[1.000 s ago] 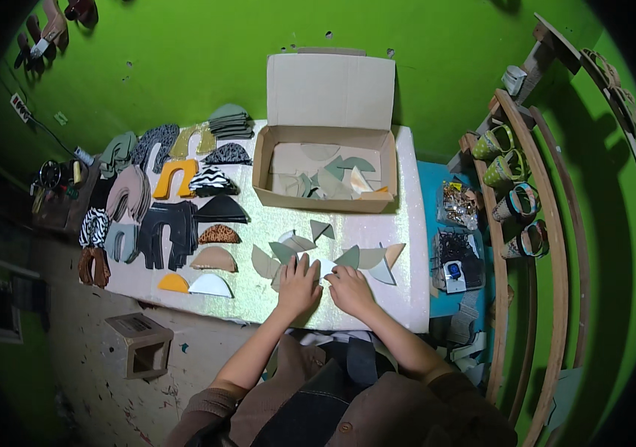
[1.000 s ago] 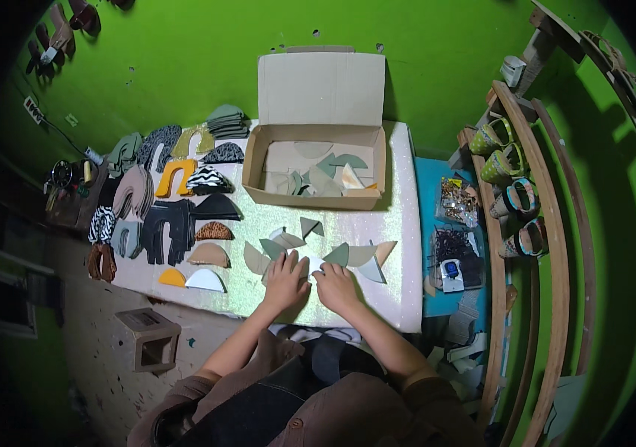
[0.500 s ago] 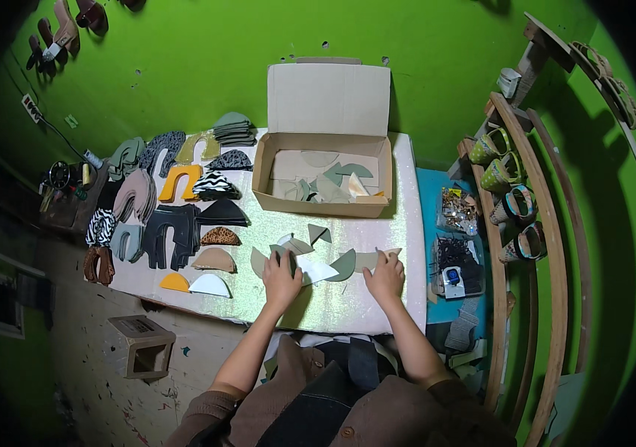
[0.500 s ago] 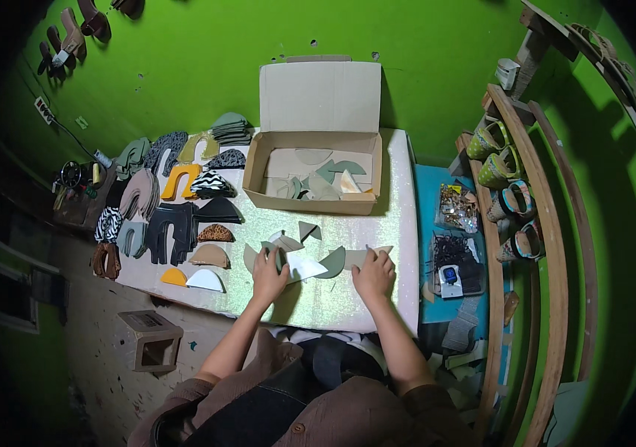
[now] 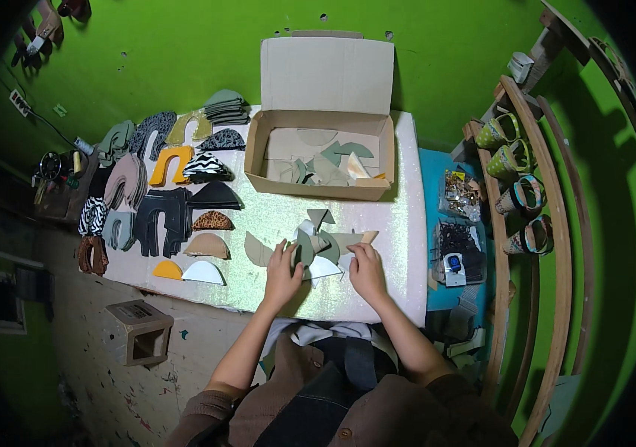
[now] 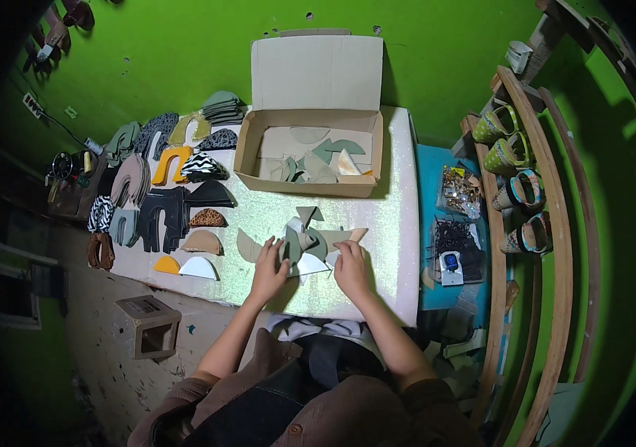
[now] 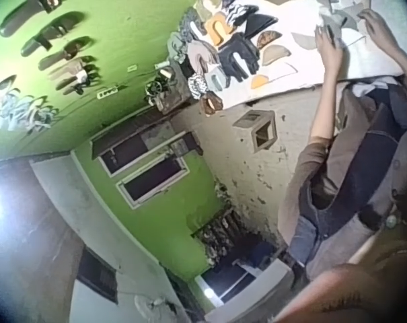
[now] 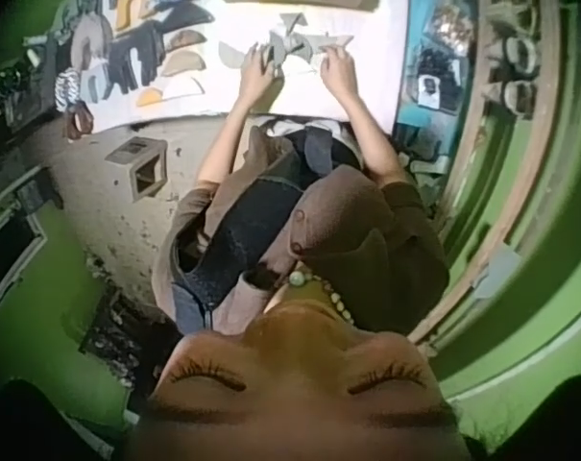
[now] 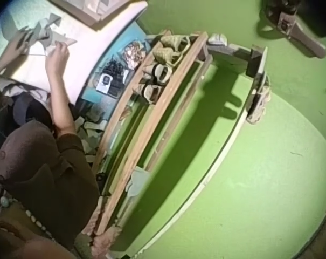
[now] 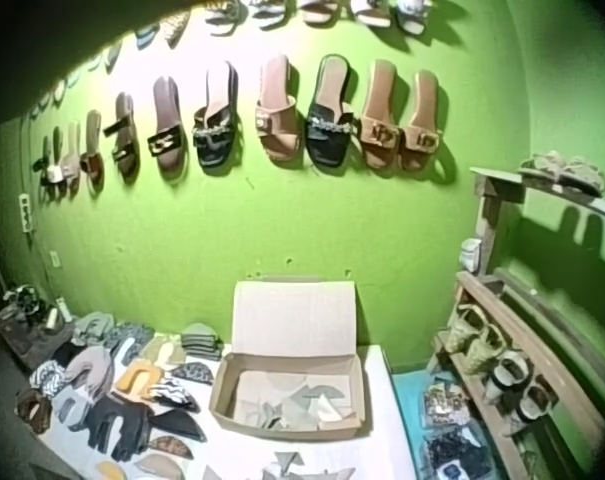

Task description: Sort and organize various shaped leather or fabric components for shoe manufacturing.

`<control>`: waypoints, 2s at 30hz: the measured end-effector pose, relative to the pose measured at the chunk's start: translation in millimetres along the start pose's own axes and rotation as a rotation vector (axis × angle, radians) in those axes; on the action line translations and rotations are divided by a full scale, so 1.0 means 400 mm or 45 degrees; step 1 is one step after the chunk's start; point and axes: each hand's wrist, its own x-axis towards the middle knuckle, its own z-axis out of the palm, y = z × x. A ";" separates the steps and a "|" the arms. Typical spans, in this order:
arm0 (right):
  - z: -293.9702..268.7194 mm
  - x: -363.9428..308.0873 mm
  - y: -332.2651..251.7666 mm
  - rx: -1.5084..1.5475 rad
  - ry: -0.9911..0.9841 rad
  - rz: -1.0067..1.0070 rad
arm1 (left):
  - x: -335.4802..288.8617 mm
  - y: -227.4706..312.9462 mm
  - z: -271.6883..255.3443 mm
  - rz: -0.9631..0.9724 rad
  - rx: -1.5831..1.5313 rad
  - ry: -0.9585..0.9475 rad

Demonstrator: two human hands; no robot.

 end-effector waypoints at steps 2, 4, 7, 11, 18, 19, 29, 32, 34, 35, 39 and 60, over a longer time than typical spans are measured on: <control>0.000 0.000 0.011 -0.032 -0.030 0.029 | 0.003 0.006 -0.021 -0.005 0.083 0.048; -0.001 0.010 0.014 0.040 -0.084 -0.002 | 0.014 0.030 -0.041 0.042 0.097 0.084; -0.042 0.061 -0.056 0.330 -0.088 -0.068 | 0.054 0.072 -0.082 0.132 -0.006 0.187; -0.104 0.210 -0.098 0.490 0.052 -0.104 | 0.143 0.143 -0.136 0.249 -0.031 0.278; -0.081 0.569 -0.029 -0.012 -0.268 0.089 | 0.469 0.097 -0.189 0.126 0.290 -0.104; -0.063 0.609 0.019 -0.160 -0.405 0.163 | 0.514 0.092 -0.169 0.145 0.278 -0.122; 0.025 0.648 0.072 -0.513 -0.772 0.568 | 0.644 0.037 -0.065 -0.553 0.530 -1.210; 0.043 0.611 0.022 -0.494 -0.856 0.665 | 0.630 0.005 -0.052 -0.609 0.549 -1.152; 0.055 0.588 0.008 -0.498 -0.859 0.716 | 0.634 0.050 -0.064 -0.572 0.584 -1.202; 0.064 0.584 -0.012 -0.385 -0.828 0.757 | 0.632 0.049 -0.066 -0.517 0.545 -1.200; 0.110 0.586 -0.039 0.030 -0.837 0.765 | 0.631 0.050 -0.064 -0.388 0.400 -1.217; -0.055 0.409 -0.274 1.327 -0.689 0.490 | 0.354 0.178 -0.247 0.320 -0.468 -0.331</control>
